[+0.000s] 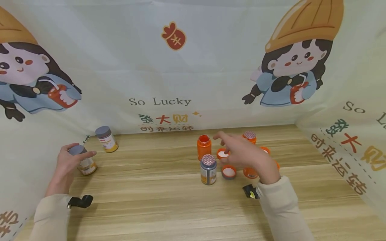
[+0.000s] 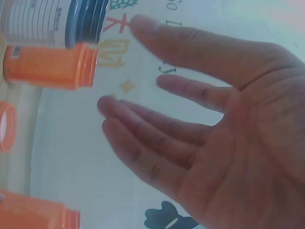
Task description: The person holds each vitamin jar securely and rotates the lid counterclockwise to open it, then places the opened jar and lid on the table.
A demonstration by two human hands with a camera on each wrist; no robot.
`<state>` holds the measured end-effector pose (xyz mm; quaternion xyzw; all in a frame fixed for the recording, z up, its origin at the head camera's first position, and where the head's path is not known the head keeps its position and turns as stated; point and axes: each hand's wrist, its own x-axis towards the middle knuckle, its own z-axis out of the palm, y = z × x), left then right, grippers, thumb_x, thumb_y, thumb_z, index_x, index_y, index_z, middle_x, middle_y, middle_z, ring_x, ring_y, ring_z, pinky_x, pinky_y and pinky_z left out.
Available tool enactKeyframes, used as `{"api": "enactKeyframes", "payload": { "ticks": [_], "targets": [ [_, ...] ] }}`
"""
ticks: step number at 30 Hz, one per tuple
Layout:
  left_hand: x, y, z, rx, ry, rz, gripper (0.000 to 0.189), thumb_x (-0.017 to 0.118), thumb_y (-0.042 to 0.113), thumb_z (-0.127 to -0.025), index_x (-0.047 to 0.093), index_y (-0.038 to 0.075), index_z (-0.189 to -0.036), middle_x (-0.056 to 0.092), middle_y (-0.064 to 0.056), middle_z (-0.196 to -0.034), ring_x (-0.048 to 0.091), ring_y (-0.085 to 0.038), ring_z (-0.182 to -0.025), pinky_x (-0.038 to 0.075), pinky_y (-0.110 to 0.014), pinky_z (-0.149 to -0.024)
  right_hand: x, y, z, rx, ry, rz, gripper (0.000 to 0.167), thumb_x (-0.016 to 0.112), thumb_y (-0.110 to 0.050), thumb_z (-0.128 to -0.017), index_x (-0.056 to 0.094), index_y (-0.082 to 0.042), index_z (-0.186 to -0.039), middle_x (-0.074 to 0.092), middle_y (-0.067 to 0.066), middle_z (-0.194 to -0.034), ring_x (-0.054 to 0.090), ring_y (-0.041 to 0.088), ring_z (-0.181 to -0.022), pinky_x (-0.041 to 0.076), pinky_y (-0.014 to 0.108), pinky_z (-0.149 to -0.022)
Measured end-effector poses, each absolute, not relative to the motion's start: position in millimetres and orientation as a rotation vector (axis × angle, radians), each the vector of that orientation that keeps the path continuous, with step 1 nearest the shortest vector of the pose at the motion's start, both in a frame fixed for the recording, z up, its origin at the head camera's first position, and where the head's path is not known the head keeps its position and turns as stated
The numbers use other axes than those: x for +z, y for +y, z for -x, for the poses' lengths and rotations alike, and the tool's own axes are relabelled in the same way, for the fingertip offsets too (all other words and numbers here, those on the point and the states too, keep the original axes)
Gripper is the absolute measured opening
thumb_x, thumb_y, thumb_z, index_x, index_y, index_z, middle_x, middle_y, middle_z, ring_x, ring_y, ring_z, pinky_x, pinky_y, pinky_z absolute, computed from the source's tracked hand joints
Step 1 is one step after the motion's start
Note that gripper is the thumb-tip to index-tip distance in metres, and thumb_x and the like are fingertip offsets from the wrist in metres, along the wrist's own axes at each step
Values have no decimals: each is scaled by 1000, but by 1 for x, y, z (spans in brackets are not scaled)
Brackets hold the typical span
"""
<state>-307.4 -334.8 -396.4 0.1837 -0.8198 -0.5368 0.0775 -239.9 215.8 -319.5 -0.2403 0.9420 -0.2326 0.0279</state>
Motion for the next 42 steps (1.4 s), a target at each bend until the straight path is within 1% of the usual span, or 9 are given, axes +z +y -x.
{"api": "enactKeyframes", "payload": {
  "ticks": [3, 7, 11, 14, 20, 28, 32, 38, 42],
  "targets": [
    [-402, -337, 309, -1624, -2414, -586, 95, 78, 20, -90, 16, 5, -162, 21, -23, -167, 30, -38, -149, 38, -50, -119, -317, 211, 238, -769, 2882, 798, 64, 78, -10, -88, 48, -8, -143, 64, 19, -130, 70, 28, -104, 62, 44, -88],
    [-409, -341, 308, -1690, -2380, -639, 99, 78, 22, -90, 14, 5, -163, 21, -21, -169, 26, -39, -154, 26, -53, -129, -317, 204, 237, -839, 2816, 830, 60, 76, -12, -91, 49, -8, -144, 63, 18, -131, 69, 29, -108, 62, 46, -92],
    [-419, -345, 306, -1692, -2466, -634, 101, 78, 25, -91, 11, 0, -163, 21, -25, -169, 23, -43, -155, 21, -55, -130, -321, 196, 238, -862, 2768, 866, 59, 76, -14, -93, 49, -8, -145, 63, 16, -132, 69, 26, -108, 61, 44, -93],
    [-425, -343, 306, -1666, -2527, -565, 98, 77, 22, -91, 14, -4, -162, 26, -29, -165, 28, -44, -152, 25, -55, -129, -324, 191, 238, -873, 2761, 920, 58, 76, -14, -93, 50, -7, -144, 65, 13, -133, 69, 21, -105, 61, 43, -91],
    [-428, -317, 312, -1635, -2572, -404, 84, 75, 18, -91, 28, -5, -157, 41, -27, -155, 43, -38, -139, 34, -52, -124, -330, 180, 238, -913, 2775, 1027, 51, 75, -15, -92, 54, -8, -138, 69, 4, -123, 70, 19, -105, 62, 34, -87],
    [-421, -265, 312, -1507, -2729, -86, 72, 77, 15, -88, 42, -3, -149, 56, -29, -137, 57, -38, -121, 45, -47, -108, -339, 156, 235, -995, 2799, 1122, 48, 72, -16, -96, 53, -9, -139, 68, 8, -120, 70, 20, -101, 61, 25, -80],
    [-418, -236, 309, -1475, -2791, 64, 75, 79, 12, -84, 43, -2, -149, 60, -29, -132, 58, -40, -120, 46, -52, -109, -344, 149, 234, -1023, 2818, 1157, 48, 72, -16, -95, 53, -9, -138, 69, 7, -118, 70, 14, -96, 61, 23, -78],
    [-415, -188, 303, -1362, -2900, 267, 81, 85, 19, -80, 46, 0, -148, 64, -25, -130, 62, -40, -118, 49, -56, -108, -349, 141, 233, -1086, 2810, 1075, 47, 71, -14, -96, 51, -7, -139, 68, 8, -111, 69, 12, -79, 60, 21, -66],
    [-416, -156, 294, -1314, -2936, 376, 76, 88, 20, -77, 52, 3, -142, 69, -19, -123, 66, -33, -110, 54, -51, -102, -352, 132, 229, -1192, 2711, 917, 50, 67, -17, -99, 46, -8, -143, 67, 10, -108, 68, 16, -60, 59, 28, -53]
  ]
}}
